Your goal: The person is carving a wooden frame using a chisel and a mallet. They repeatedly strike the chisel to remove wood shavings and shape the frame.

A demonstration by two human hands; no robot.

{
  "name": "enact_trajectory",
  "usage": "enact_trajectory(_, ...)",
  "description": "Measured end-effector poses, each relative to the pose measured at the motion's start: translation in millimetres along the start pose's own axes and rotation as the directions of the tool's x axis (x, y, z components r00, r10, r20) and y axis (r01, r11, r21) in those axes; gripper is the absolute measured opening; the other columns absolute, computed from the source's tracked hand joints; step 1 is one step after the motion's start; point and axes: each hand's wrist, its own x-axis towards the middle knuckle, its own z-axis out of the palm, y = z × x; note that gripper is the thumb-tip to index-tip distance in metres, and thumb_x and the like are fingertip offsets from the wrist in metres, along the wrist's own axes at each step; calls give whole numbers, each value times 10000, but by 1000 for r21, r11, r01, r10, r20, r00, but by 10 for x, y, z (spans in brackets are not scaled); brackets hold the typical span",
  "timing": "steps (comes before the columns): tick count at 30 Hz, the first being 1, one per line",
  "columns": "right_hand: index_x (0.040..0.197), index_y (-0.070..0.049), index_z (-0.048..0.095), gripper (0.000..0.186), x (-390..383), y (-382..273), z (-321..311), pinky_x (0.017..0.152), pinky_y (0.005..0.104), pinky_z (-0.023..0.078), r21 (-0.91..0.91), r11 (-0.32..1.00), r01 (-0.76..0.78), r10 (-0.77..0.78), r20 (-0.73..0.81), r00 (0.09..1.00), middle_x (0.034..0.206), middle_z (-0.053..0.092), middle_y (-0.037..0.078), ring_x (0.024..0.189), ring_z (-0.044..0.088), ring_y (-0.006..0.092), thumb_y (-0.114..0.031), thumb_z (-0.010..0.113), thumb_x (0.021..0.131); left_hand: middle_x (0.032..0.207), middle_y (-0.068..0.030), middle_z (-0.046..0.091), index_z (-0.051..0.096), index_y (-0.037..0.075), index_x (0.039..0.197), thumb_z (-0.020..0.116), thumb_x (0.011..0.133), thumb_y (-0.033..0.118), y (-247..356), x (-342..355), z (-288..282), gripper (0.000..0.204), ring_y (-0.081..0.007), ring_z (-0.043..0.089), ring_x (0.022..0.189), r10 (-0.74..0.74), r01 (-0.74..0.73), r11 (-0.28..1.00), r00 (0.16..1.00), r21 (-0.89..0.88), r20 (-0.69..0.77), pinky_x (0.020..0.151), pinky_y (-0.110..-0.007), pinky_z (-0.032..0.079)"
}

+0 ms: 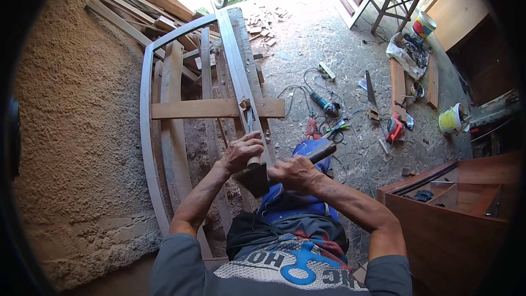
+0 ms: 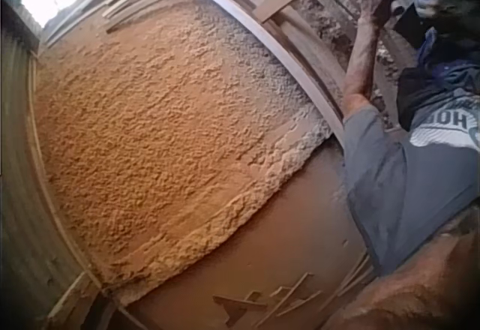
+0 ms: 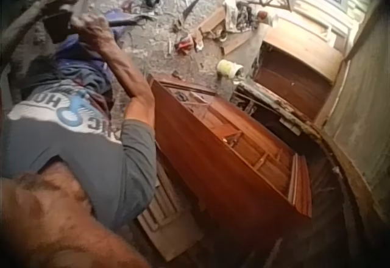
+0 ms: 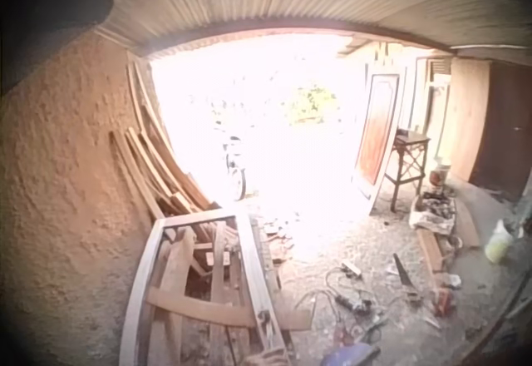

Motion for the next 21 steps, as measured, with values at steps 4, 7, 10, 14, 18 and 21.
enact_trajectory(4, 890, -131, 573, 94, 83, 106, 94, 594, 441, 569, -8, 980, -196, 197, 66, 978, 768, 646, 72, 720, 728, 293, -169, 633, 828, 1117, -38, 691, 631, 118, 972, 671, 850, 167, -41, 23, 51, 138, -336, 573, 1310, 56, -55, 998, 998, 39, -20, 1019, -418, 539)
enact_trajectory(7, 910, -125, 590, 103, 18, -1, 50, 596, 443, 573, 15, 999, -36, 36, 37, 999, 800, 674, 96, 748, 737, 300, -173, 640, 834, 1111, -37, 689, 624, 119, 977, 667, 854, 178, -80, -10, 91, 144, -337, 570, 1313, 51, -50, 998, 998, 41, -27, 1024, -423, 536)
enact_trajectory(10, 921, -116, 589, 105, -27, 61, 82, 613, 454, 578, 13, 999, -31, 30, 53, 998, 840, 687, 119, 777, 742, 320, -164, 631, 838, 1112, -37, 688, 623, 120, 986, 650, 868, 192, -42, 46, 98, 140, -341, 567, 1316, 25, -24, 999, 1000, 31, -14, 1036, -426, 527)
enact_trajectory(14, 916, -108, 586, 91, -2, 39, 137, 622, 473, 576, 79, 987, -143, 141, 29, 990, 802, 664, 110, 756, 733, 331, -156, 611, 844, 1095, -40, 693, 628, 122, 972, 654, 866, 157, -53, 68, 78, 114, -348, 572, 1311, 13, -12, 999, 1000, 37, -19, 1036, -424, 522)
enact_trajectory(18, 944, -96, 585, 103, -38, 52, 101, 597, 489, 573, 44, 997, -62, 61, 14, 998, 818, 673, 114, 757, 729, 343, -120, 603, 846, 1080, -41, 691, 629, 119, 971, 674, 861, 164, -50, 104, 86, 127, -350, 580, 1302, 6, -4, 999, 999, 38, -40, 1023, -424, 532)
enact_trajectory(21, 955, -102, 582, 129, 78, 201, 173, 582, 504, 559, 118, 957, -265, 268, -17, 963, 812, 672, 117, 742, 720, 349, -102, 615, 830, 1060, -66, 693, 622, 95, 967, 701, 889, 210, -102, 250, -65, 160, -326, 652, 1188, -6, 0, 999, 991, -43, -137, 978, -415, 555)
